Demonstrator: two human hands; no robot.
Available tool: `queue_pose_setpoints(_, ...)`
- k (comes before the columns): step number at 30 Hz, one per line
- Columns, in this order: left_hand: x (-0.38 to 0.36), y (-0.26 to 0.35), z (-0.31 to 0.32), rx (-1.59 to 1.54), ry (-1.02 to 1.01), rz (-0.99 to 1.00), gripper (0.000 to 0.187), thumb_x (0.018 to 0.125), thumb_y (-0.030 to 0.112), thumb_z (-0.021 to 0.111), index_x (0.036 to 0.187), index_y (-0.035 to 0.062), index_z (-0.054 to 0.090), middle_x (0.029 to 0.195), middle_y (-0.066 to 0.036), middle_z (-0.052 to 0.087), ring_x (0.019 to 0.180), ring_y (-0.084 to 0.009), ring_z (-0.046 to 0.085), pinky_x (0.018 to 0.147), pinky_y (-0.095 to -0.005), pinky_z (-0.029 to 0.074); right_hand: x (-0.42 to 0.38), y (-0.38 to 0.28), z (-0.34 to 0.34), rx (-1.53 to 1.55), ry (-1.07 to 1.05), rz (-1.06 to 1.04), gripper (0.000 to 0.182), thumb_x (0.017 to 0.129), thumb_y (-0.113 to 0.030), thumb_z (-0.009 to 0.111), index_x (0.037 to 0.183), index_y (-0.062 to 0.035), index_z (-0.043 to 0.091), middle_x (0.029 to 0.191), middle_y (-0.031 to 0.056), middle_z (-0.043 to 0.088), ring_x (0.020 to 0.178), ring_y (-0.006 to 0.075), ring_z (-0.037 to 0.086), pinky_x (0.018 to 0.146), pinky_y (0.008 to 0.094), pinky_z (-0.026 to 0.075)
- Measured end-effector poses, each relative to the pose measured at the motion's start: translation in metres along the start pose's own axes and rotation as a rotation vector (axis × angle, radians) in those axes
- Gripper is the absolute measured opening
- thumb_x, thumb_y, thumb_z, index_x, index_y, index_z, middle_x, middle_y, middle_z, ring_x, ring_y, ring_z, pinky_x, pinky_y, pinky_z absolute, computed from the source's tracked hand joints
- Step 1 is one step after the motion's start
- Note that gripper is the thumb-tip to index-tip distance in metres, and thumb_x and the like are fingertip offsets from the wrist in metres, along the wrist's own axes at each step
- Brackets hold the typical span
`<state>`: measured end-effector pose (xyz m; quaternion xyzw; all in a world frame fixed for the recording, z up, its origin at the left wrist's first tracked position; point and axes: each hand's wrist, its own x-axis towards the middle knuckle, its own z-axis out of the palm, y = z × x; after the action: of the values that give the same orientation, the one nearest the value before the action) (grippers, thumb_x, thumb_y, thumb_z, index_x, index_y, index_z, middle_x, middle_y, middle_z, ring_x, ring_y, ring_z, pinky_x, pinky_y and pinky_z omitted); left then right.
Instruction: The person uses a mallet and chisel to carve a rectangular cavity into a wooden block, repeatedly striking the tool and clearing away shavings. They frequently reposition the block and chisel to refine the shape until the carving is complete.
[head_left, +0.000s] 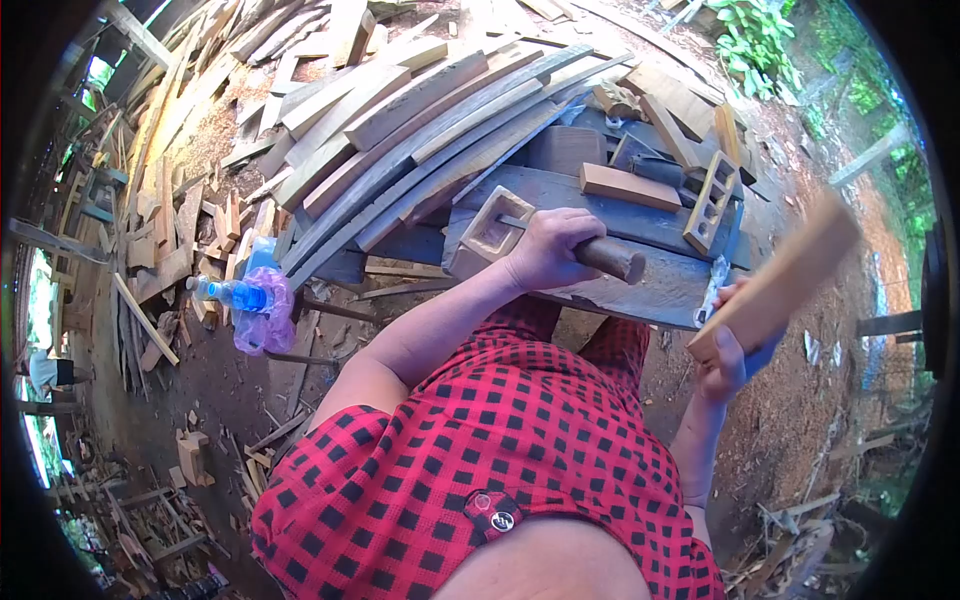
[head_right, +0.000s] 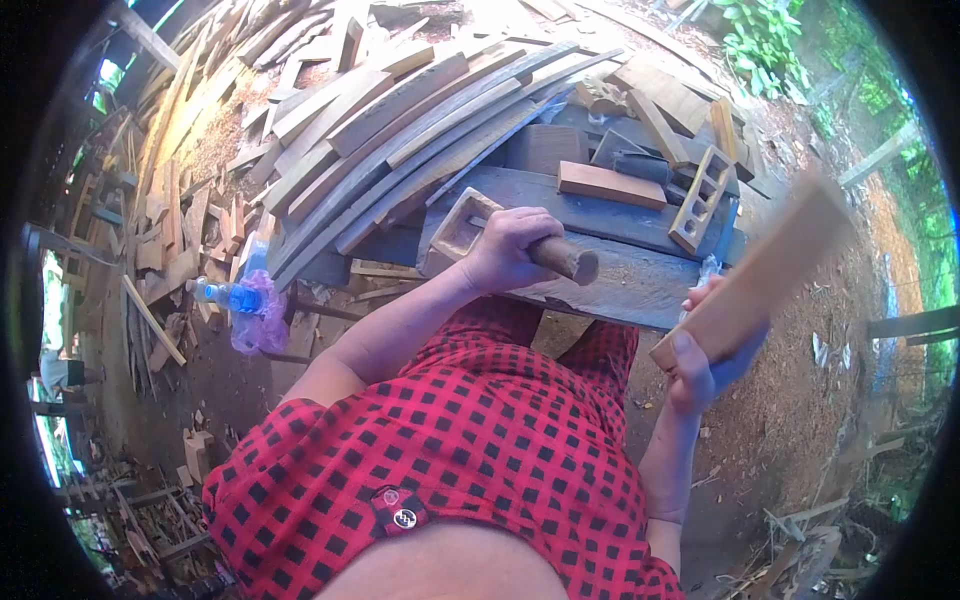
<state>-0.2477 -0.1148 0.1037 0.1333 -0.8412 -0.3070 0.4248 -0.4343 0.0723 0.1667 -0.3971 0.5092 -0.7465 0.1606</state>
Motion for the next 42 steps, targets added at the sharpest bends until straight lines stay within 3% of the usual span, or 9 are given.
queue_pose_setpoints(5,-0.004,-0.003,0.004,0.083,0.021,0.057,0.039,0.053,0.016,0.082,0.084,0.0067,0.060,0.076,-0.010,0.060,0.073,-0.0306,0.062,0.063,-0.0375,0.050,-0.034,0.025,0.016,-0.421,-0.363,-0.082,0.094,0.057,-0.025,0.081,0.134,0.0015,0.035,0.119,0.0121,0.049,0.109,0.0222,0.050,0.092,0.0351,0.043)
queue_pose_setpoints(11,-0.004,-0.008,0.001,0.088,0.036,0.085,0.039,0.054,0.018,0.083,0.083,0.0063,0.060,0.075,-0.009,0.059,0.070,-0.0297,0.061,0.062,-0.0370,0.049,-0.024,-0.004,-0.002,-0.200,-0.152,0.302,0.084,0.056,-0.022,0.079,0.129,0.0025,0.042,0.123,0.0139,0.048,0.111,0.0219,0.049,0.096,0.0360,0.040)
queue_pose_setpoints(16,-0.001,-0.007,0.001,0.094,0.061,0.095,0.038,0.054,0.016,0.083,0.083,0.0069,0.060,0.075,-0.009,0.059,0.069,-0.0297,0.061,0.061,-0.0375,0.049,-0.019,0.005,0.001,0.215,0.064,-0.127,0.081,0.058,-0.019,0.079,0.128,-0.0001,0.041,0.123,0.0148,0.047,0.105,0.0223,0.052,0.094,0.0369,0.043)
queue_pose_setpoints(22,0.000,-0.016,-0.002,0.162,0.019,0.053,0.039,0.053,0.017,0.083,0.083,0.0075,0.060,0.074,-0.009,0.059,0.070,-0.0294,0.061,0.060,-0.0374,0.048,-0.040,0.034,0.017,-0.129,-0.255,0.322,0.095,0.055,-0.015,0.081,0.138,-0.0023,0.036,0.123,0.0112,0.048,0.110,0.0220,0.051,0.095,0.0363,0.041)
queue_pose_setpoints(28,0.001,-0.014,0.000,0.131,0.021,0.072,0.039,0.053,0.018,0.083,0.083,0.0074,0.060,0.075,-0.009,0.059,0.070,-0.0301,0.061,0.060,-0.0369,0.048,-0.007,-0.015,-0.003,0.141,0.009,-0.051,0.081,0.059,-0.024,0.075,0.129,-0.0009,0.043,0.118,0.0140,0.049,0.102,0.0221,0.051,0.088,0.0357,0.043)
queue_pose_setpoints(31,0.006,-0.013,-0.002,0.117,0.030,-0.002,0.035,0.053,0.016,0.080,0.081,0.0089,0.059,0.077,-0.009,0.060,0.074,-0.0307,0.062,0.063,-0.0393,0.049,-0.018,0.008,0.022,0.076,-0.286,-0.349,0.076,0.060,-0.024,0.073,0.127,-0.0007,0.044,0.110,0.0125,0.050,0.102,0.0216,0.051,0.086,0.0336,0.044)
queue_pose_setpoints(33,0.006,-0.016,-0.001,0.091,0.068,-0.023,0.037,0.053,0.016,0.080,0.083,0.0085,0.059,0.078,-0.009,0.061,0.074,-0.0311,0.062,0.063,-0.0391,0.049,-0.048,0.050,0.003,-0.484,-0.201,-0.029,0.083,0.058,-0.019,0.079,0.129,-0.0029,0.040,0.113,0.0111,0.048,0.109,0.0229,0.048,0.095,0.0361,0.040)
queue_pose_setpoints(35,0.009,-0.022,-0.009,0.116,0.006,0.000,0.038,0.052,0.017,0.080,0.082,0.0075,0.059,0.078,-0.010,0.061,0.074,-0.0321,0.062,0.063,-0.0393,0.049,-0.043,0.045,0.017,-0.152,-0.353,0.253,0.088,0.054,-0.018,0.082,0.130,-0.0023,0.040,0.117,0.0120,0.049,0.110,0.0249,0.050,0.097,0.0374,0.040)
queue_pose_setpoints(42,0.008,-0.018,-0.003,0.174,-0.019,-0.009,0.040,0.050,0.017,0.081,0.081,0.0066,0.060,0.074,-0.011,0.058,0.070,-0.0332,0.060,0.061,-0.0407,0.047,-0.002,-0.025,0.002,0.203,0.079,-0.005,0.073,0.060,-0.020,0.078,0.122,-0.0013,0.044,0.115,0.0112,0.051,0.105,0.0219,0.052,0.089,0.0365,0.045)
